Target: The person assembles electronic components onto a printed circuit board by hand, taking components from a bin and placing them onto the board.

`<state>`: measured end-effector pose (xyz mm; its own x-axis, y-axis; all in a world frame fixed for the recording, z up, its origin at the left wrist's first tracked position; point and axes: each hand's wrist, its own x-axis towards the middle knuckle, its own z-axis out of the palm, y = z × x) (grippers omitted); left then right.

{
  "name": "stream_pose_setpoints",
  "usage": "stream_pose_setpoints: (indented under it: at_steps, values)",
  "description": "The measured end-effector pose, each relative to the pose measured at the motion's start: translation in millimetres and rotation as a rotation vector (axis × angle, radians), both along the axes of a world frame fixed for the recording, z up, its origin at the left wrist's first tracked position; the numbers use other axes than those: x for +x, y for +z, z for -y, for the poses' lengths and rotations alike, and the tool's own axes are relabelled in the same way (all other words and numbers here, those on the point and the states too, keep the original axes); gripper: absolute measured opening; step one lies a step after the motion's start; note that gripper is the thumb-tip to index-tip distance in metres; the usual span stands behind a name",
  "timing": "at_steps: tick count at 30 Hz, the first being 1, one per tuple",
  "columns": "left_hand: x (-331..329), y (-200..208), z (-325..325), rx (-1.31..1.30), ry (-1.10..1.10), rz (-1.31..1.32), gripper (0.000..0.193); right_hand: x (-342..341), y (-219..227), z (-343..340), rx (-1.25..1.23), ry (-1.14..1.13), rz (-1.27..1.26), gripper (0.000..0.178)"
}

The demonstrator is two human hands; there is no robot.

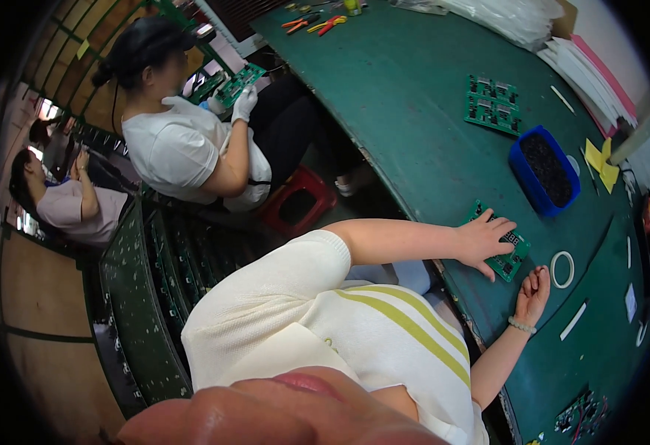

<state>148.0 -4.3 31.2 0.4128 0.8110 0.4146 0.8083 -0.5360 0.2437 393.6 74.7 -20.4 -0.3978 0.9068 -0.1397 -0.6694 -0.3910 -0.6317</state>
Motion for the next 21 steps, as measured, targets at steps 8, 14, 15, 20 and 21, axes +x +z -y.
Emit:
stream_pose_setpoints:
  at_steps: [8, 14, 15, 20, 21]
  values:
    - [-60.4, 5.2, -1.6, -0.132, 0.1, -0.147, 0.057, 0.6, -1.6, -2.2, 0.009, 0.019, 0.03, 0.016]
    - [-167.9, 17.0, -24.3, -0.181, 0.435, -0.202, 0.063, 4.6, -2.7, -2.2, 0.025, 0.037, 0.034, 0.017]
    - [-185.5, 19.7, -31.7, -0.226, 0.483, -0.219, 0.065, 8.1, -1.7, -0.3, 0.024, 0.037, 0.038, 0.017]
    - [-207.9, 2.5, -52.3, 0.088, 0.957, -0.406, 0.07, 2.2, -2.7, -3.1, 0.015, 0.029, 0.044, 0.016]
    - [-198.7, -2.6, -53.8, 0.115, 0.947, -0.323, 0.071, 1.8, -3.0, -2.7, 0.016, 0.033, 0.047, 0.016]
